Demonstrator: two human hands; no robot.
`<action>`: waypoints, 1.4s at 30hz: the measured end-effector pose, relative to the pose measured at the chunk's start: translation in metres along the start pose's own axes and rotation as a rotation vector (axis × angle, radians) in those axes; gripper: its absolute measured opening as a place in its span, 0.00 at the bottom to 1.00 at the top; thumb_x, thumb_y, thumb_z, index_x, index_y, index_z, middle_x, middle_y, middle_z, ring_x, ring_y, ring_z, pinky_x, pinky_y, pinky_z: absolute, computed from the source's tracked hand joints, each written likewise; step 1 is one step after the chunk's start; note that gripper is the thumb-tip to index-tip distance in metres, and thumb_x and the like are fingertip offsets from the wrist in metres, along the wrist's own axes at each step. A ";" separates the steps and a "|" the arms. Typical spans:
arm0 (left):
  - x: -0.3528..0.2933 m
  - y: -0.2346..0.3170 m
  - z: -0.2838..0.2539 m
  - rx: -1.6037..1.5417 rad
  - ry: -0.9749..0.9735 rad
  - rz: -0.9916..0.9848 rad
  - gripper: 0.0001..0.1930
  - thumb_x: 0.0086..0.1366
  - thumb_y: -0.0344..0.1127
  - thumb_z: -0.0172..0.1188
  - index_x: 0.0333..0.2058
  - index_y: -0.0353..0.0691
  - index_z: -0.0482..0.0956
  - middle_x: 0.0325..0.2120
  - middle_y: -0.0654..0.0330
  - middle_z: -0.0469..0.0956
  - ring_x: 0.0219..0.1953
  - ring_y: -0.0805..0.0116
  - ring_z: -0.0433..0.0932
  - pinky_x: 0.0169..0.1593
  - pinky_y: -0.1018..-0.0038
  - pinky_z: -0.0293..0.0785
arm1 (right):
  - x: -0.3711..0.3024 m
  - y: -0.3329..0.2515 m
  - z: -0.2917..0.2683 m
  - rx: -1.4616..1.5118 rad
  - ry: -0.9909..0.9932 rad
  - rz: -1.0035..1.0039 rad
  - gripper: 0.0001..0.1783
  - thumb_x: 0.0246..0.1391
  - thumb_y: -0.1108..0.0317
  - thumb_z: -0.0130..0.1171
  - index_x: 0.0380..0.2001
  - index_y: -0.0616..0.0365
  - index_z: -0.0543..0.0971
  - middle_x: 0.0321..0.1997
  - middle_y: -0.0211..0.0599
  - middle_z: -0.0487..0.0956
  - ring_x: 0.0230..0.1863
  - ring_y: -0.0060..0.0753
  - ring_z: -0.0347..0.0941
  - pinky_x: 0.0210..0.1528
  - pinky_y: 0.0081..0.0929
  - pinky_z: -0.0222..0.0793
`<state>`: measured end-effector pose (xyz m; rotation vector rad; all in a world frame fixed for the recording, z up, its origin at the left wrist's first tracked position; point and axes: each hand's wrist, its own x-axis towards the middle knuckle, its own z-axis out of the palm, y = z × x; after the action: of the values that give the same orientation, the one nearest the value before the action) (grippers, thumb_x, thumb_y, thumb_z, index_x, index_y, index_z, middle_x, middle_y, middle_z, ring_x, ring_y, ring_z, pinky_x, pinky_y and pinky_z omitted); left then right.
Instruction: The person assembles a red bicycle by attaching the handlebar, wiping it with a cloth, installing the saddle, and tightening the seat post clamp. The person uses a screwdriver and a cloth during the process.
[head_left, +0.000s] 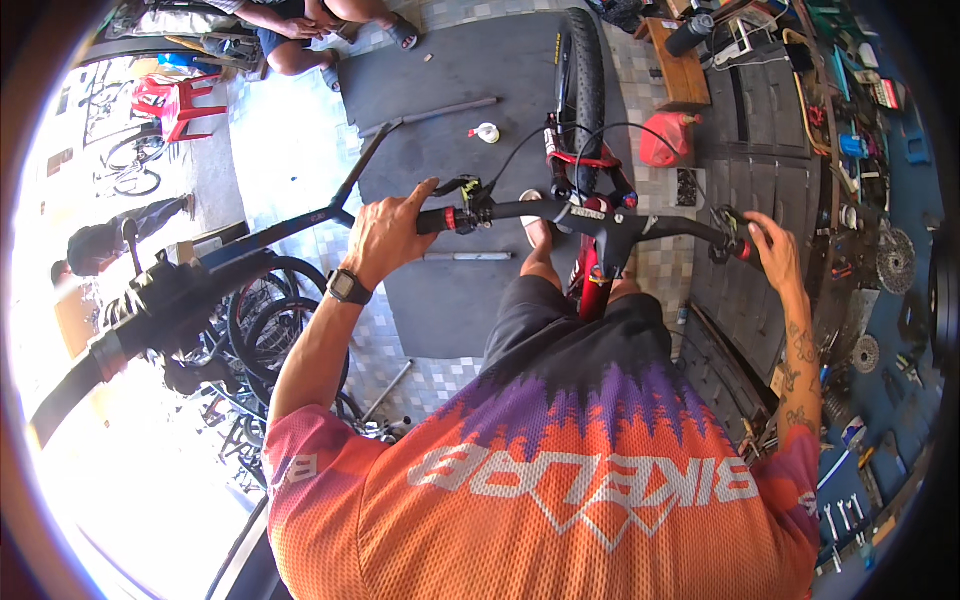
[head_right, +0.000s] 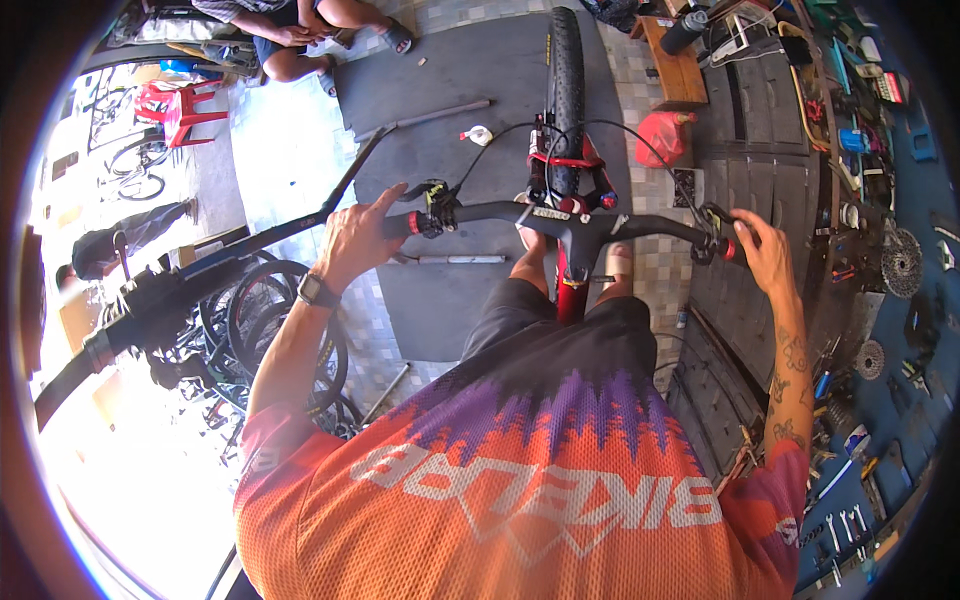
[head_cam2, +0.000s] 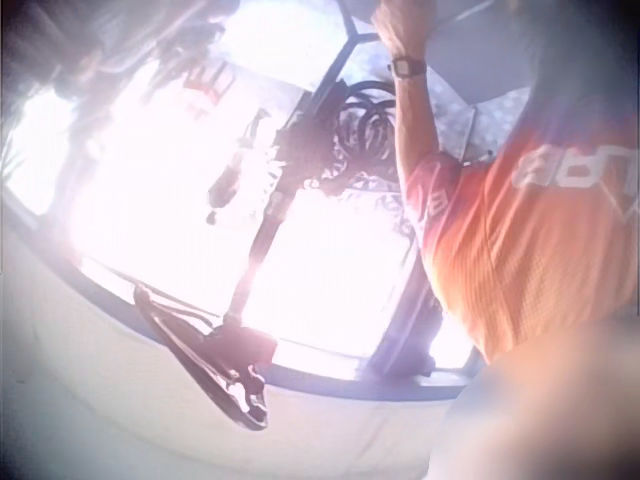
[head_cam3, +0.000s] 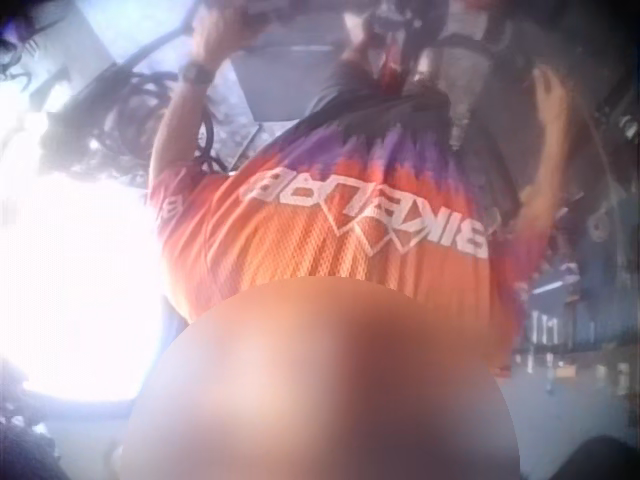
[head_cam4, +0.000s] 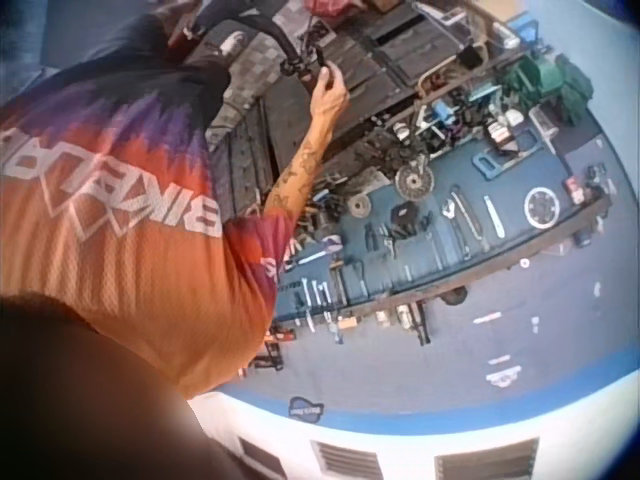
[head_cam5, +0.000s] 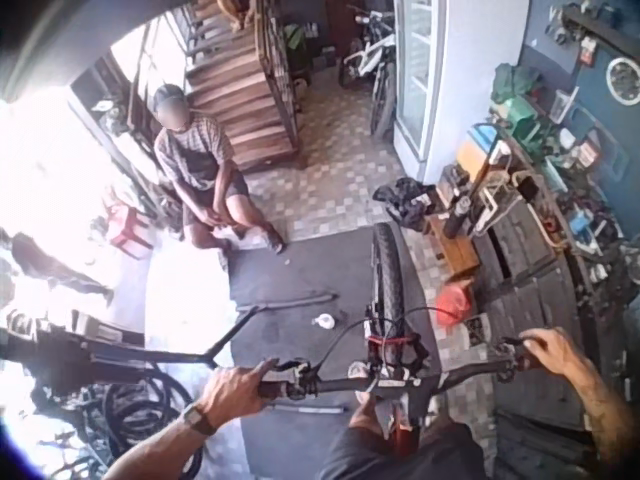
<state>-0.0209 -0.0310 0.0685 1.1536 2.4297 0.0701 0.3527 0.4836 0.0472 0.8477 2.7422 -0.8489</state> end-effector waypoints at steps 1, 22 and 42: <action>0.000 -0.001 -0.002 0.038 -0.031 -0.036 0.31 0.58 0.40 0.73 0.60 0.48 0.76 0.24 0.52 0.84 0.28 0.47 0.86 0.32 0.54 0.80 | -0.005 -0.002 0.003 -0.012 0.022 0.005 0.16 0.72 0.56 0.58 0.52 0.54 0.84 0.27 0.47 0.81 0.29 0.46 0.79 0.35 0.41 0.70; 0.018 0.013 -0.003 -0.021 0.045 -0.001 0.32 0.64 0.40 0.72 0.66 0.43 0.77 0.43 0.60 0.86 0.29 0.69 0.84 0.33 0.73 0.79 | 0.277 -0.266 0.137 0.783 -0.738 -0.438 0.09 0.68 0.72 0.64 0.49 0.63 0.82 0.45 0.34 0.85 0.50 0.23 0.83 0.55 0.21 0.77; 0.009 0.025 -0.003 -0.064 -0.187 -0.098 0.22 0.64 0.39 0.71 0.54 0.38 0.84 0.26 0.62 0.81 0.20 0.72 0.75 0.23 0.74 0.64 | 0.242 -0.248 0.227 1.391 -1.553 0.578 0.06 0.66 0.78 0.65 0.41 0.64 0.76 0.44 0.46 0.87 0.47 0.35 0.88 0.50 0.27 0.86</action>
<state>-0.0096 -0.0074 0.0737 0.9669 2.2972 0.0098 0.0087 0.3029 -0.0947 0.5058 0.3728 -1.9488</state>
